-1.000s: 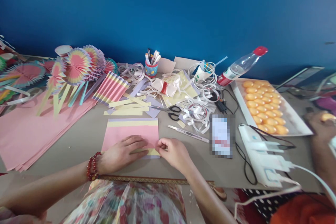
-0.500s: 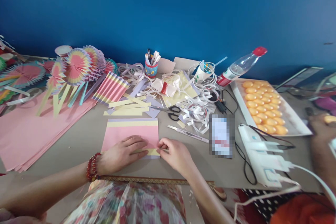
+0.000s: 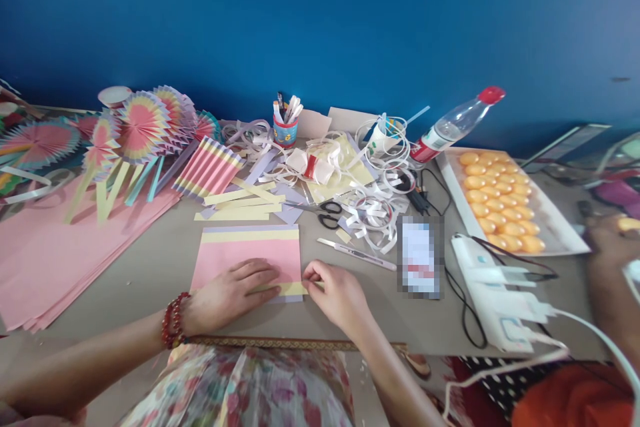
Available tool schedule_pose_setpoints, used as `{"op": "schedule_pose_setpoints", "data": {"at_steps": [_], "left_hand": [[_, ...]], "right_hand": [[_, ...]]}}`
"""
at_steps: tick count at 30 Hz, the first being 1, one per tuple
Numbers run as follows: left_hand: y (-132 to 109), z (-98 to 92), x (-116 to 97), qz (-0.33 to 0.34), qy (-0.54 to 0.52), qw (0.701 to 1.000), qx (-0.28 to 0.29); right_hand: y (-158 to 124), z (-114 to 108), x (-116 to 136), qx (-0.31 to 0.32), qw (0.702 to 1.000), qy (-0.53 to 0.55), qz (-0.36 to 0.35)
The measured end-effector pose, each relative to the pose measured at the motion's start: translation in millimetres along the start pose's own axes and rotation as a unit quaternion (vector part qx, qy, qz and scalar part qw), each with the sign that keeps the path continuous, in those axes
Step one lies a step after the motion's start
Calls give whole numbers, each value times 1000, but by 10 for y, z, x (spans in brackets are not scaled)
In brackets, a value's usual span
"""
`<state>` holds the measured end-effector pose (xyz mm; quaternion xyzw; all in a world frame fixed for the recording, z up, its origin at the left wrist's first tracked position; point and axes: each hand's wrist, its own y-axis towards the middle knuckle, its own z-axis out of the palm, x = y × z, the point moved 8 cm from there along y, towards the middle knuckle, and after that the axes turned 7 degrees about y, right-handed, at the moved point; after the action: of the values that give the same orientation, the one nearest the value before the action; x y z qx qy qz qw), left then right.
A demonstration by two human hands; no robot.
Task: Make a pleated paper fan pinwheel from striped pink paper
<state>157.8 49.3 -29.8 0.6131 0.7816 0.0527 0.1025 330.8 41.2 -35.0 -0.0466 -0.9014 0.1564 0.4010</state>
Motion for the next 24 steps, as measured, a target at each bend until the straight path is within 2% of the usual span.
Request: {"op": "schedule_pose_setpoints", "data": {"at_steps": [24], "left_hand": [[-1, -25, -5, -2, 4, 1000, -11]], "right_hand": [[-8, 23, 19, -13, 999, -37, -10]]}}
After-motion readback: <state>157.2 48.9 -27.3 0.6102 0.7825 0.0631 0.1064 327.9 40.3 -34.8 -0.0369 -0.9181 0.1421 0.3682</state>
